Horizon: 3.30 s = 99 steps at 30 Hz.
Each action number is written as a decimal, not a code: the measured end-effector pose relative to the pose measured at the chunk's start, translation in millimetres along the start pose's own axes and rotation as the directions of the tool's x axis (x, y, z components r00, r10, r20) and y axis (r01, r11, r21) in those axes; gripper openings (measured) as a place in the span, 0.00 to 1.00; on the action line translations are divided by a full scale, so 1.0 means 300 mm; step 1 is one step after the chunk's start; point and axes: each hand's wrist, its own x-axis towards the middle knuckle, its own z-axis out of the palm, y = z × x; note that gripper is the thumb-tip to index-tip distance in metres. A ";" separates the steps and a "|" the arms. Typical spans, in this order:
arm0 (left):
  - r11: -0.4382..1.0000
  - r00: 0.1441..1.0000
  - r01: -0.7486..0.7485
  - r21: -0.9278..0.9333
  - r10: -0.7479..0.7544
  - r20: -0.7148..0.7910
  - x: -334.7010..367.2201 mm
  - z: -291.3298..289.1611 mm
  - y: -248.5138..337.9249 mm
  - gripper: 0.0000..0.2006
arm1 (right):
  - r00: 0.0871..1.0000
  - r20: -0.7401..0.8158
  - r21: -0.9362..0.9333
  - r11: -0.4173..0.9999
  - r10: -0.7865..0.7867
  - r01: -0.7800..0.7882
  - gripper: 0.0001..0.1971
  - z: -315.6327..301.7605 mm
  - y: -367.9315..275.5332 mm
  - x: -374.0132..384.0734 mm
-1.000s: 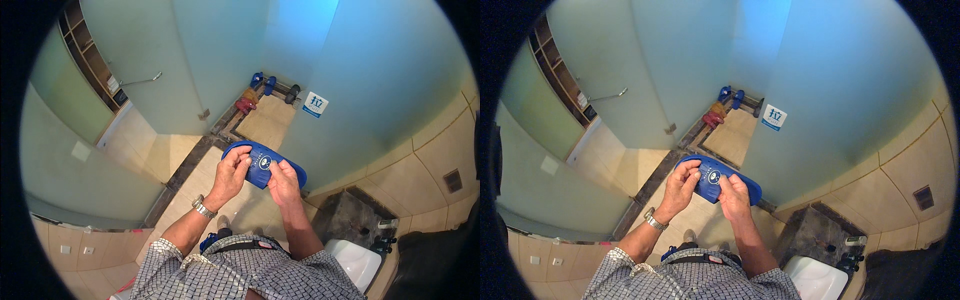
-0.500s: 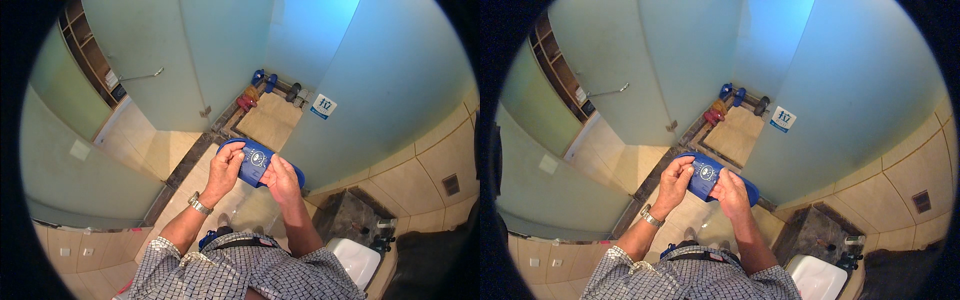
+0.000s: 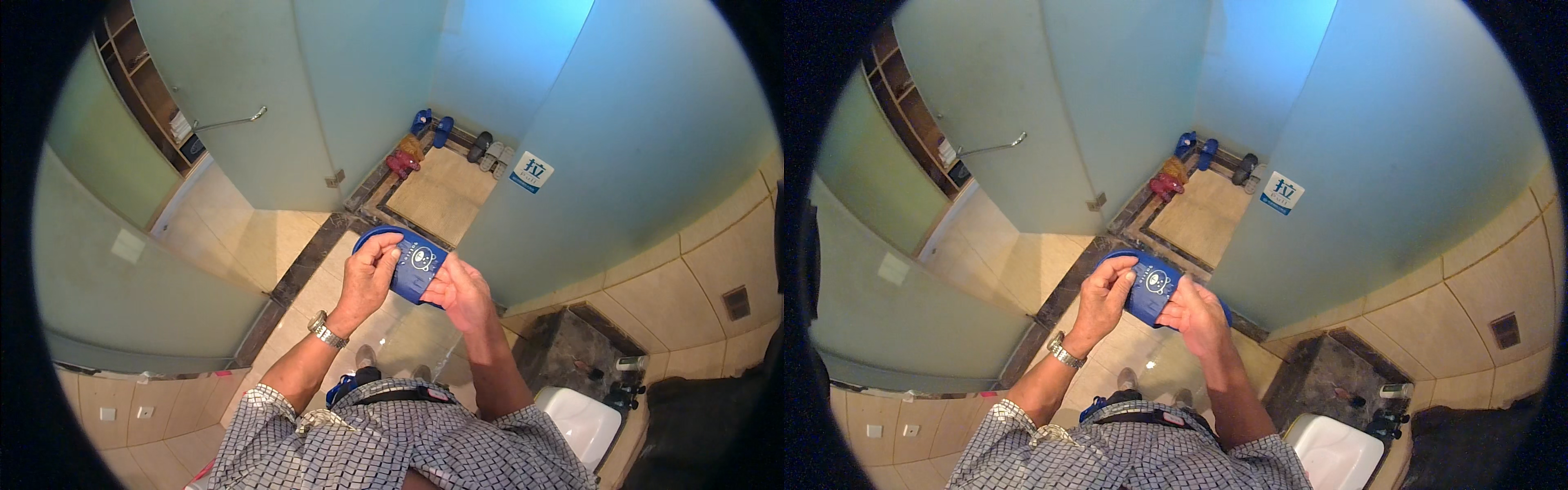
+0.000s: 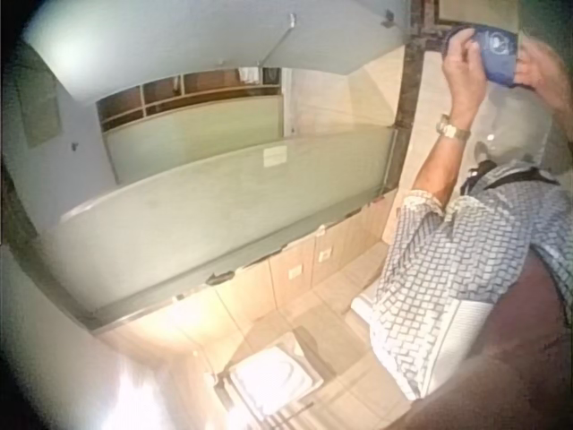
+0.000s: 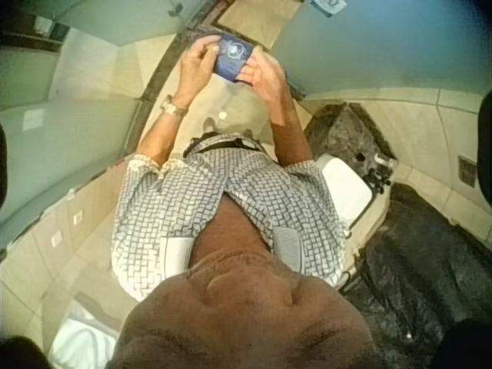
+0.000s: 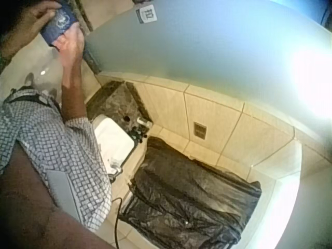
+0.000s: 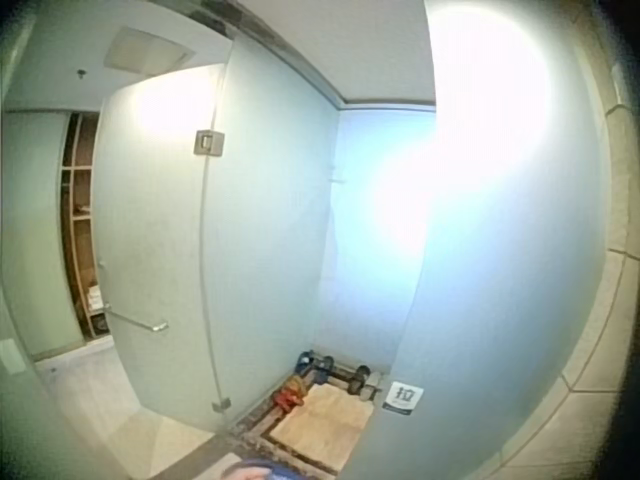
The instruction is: The person scrubs a blue slipper with a pink brush under running water in a bathroom sink, rinses it, and places it on a mat. Then the person picks up a black slipper, scrubs it with the same brush, and rinses it in the sink.
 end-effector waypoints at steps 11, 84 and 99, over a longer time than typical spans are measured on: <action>0.986 0.960 0.163 -0.029 -0.152 0.236 0.033 -0.016 0.053 0.14 | 0.998 -0.053 -0.065 0.998 -0.027 0.023 0.12 -0.079 0.017 -0.001; 0.196 0.549 -0.834 0.515 0.222 0.806 -0.071 0.010 0.172 0.16 | 0.983 0.180 0.467 0.878 0.019 -0.102 0.20 -0.080 0.256 -0.002; 0.203 0.534 -0.842 0.499 0.183 0.826 -0.028 -0.076 0.174 0.13 | 0.985 0.173 0.436 0.898 -0.021 -0.057 0.23 -0.027 0.305 0.059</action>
